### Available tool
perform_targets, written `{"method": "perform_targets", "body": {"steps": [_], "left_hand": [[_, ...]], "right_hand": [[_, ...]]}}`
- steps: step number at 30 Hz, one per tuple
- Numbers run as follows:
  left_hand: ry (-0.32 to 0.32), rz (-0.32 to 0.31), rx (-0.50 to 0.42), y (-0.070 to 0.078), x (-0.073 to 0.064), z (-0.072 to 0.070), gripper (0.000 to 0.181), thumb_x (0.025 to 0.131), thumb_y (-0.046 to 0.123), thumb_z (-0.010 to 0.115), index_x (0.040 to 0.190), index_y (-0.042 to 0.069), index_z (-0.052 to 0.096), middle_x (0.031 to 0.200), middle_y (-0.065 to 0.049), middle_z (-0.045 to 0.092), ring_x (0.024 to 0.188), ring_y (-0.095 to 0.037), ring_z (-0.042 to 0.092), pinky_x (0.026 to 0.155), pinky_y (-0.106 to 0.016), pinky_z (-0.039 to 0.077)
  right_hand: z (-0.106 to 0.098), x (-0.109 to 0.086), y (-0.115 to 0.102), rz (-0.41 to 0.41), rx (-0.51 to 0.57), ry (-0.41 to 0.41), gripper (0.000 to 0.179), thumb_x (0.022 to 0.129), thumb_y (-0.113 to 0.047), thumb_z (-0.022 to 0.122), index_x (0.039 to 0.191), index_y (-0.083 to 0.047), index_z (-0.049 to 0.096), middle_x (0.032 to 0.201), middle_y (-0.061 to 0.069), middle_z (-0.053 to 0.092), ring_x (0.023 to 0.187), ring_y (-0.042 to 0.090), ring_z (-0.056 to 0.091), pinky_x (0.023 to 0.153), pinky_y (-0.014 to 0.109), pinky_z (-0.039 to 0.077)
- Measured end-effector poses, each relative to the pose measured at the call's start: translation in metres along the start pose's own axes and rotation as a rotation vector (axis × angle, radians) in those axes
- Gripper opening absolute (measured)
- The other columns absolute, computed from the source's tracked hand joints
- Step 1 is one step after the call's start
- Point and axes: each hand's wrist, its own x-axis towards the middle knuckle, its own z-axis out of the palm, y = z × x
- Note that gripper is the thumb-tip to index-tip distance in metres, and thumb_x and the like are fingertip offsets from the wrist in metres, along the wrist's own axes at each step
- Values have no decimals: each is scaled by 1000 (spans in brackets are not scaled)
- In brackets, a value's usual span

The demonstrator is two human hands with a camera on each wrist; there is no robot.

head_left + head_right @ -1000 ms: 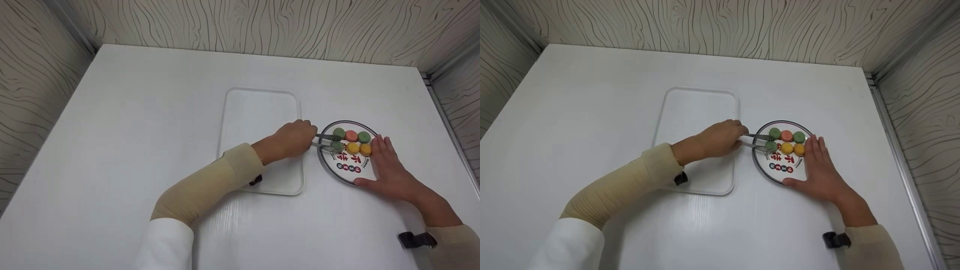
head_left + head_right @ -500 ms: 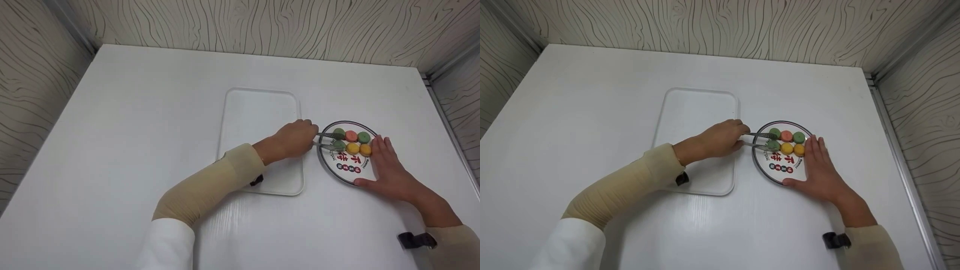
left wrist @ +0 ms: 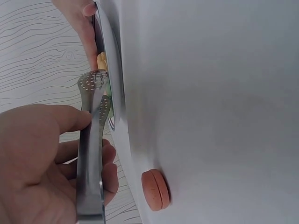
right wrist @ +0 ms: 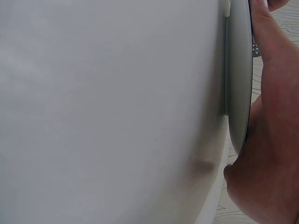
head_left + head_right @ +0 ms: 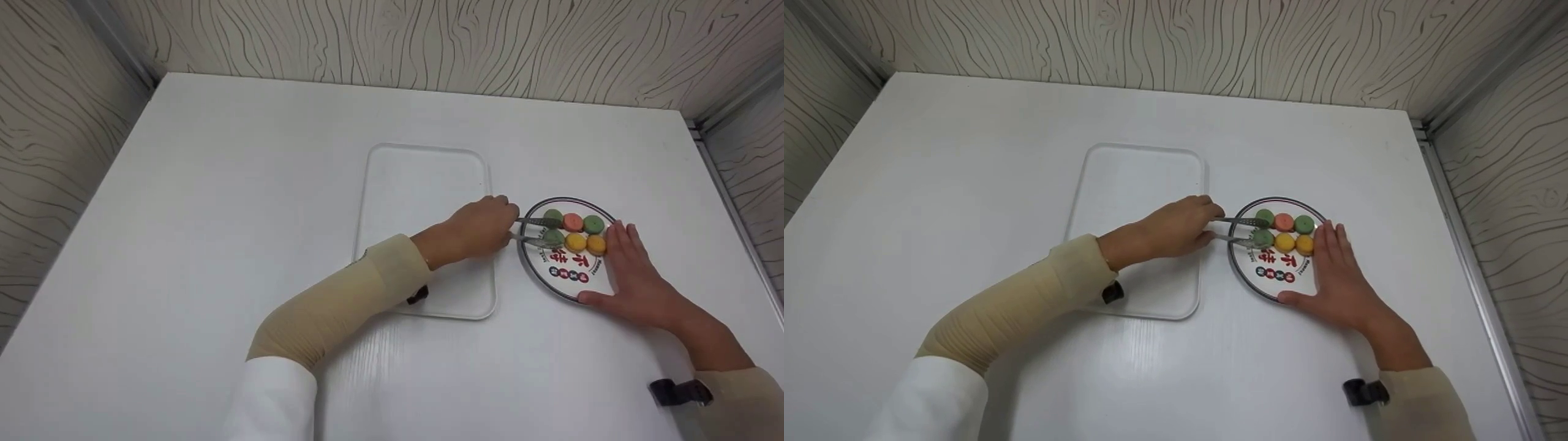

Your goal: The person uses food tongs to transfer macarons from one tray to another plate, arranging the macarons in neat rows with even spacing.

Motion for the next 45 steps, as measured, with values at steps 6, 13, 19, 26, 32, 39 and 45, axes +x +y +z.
{"method": "perform_targets", "body": {"steps": [6,13,19,26,32,39,45], "left_hand": [[6,12,-28,0,-1,0,37,107,23,54,141,9,57,129,-2,61,116,-13,57,97,-22,48],[14,13,-56,0,-3,-3,38,107,24,55,142,10,56,131,-2,61,119,-13,57,100,-22,47],[23,25,-75,-2,-6,-6,38,106,22,55,142,9,57,131,-3,61,120,-13,57,100,-23,47],[50,38,-73,-8,-12,-8,37,106,22,56,141,9,57,129,-3,62,117,-13,57,98,-23,47],[87,61,-81,-13,-18,-9,36,106,20,57,140,8,58,130,-4,62,118,-14,57,100,-23,46],[104,66,-109,-20,-27,-11,35,105,19,58,138,7,59,127,-5,64,115,-16,58,98,-25,47],[117,51,-130,-29,-34,-12,35,105,18,58,137,6,59,126,-5,64,112,-15,58,97,-25,47]], "right_hand": [[1,-1,1,3,11,6,127,86,-52,76,157,9,-9,164,31,-13,151,41,-23,122,56,-5],[0,0,2,-1,4,7,127,86,-54,75,157,8,-10,164,30,-15,150,40,-24,121,59,-4],[1,1,2,9,1,-2,127,86,-54,75,157,9,-9,164,30,-14,150,40,-24,120,62,-1],[0,1,0,8,8,2,128,86,-54,76,157,8,-9,164,30,-14,151,39,-25,121,58,-4],[0,0,0,6,9,8,128,85,-54,76,157,9,-9,164,30,-14,151,39,-24,122,54,-6],[1,0,0,8,10,7,128,85,-52,78,157,9,-9,164,32,-13,150,41,-24,122,54,-6],[0,0,-2,27,23,-8,128,85,-54,76,157,7,-11,164,29,-16,150,39,-26,120,62,-1]]}}
